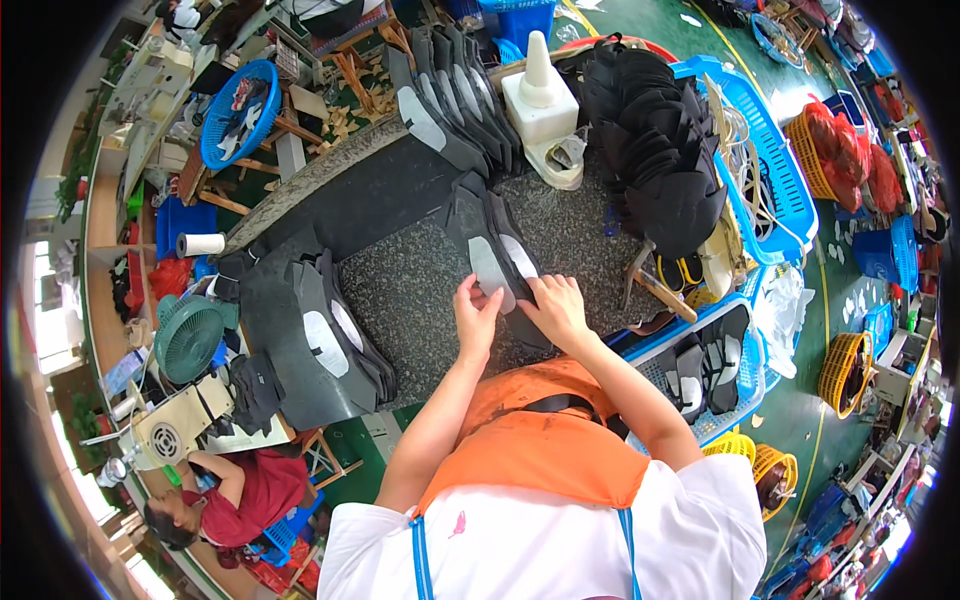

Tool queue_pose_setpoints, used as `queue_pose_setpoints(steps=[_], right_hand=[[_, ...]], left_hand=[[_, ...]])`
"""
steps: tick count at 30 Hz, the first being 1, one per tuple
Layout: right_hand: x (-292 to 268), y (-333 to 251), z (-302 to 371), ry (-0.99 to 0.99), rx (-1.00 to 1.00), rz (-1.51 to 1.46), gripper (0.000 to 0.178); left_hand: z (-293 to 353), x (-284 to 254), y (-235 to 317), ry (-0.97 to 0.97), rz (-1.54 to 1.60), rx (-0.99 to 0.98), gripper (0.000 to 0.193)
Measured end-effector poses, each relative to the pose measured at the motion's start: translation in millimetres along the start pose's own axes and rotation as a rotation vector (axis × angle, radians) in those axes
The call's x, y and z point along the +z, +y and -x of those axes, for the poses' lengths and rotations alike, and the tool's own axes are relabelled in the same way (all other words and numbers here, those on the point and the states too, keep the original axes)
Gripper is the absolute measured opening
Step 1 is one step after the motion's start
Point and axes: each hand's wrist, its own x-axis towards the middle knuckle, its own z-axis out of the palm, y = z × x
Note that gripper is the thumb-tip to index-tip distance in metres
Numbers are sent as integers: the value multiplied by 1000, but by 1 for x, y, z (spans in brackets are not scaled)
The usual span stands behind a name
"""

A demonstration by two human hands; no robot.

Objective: The person places shoe upper pieces onto a workbench from a basket, then applies glue to each piece using a small brush dipped into an adhesive dispenser and stacks them together.

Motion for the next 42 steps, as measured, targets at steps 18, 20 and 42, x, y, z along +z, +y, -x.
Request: queue_pose_setpoints(steps=[18, 20, 42], right_hand=[[18, 29, 7, -408, 1012, -1249, 22], [21, 32, 12, -402, 1091, -1330, 20], [4, -20, 4, -556, 977, -1535, 26]], left_hand=[[-28, -34, 6, -272, 316, -460, 26], [-30, -36, 10, -260, 348, -384, 17], [-37, -35, 23, -288, 537, -395, 30]])
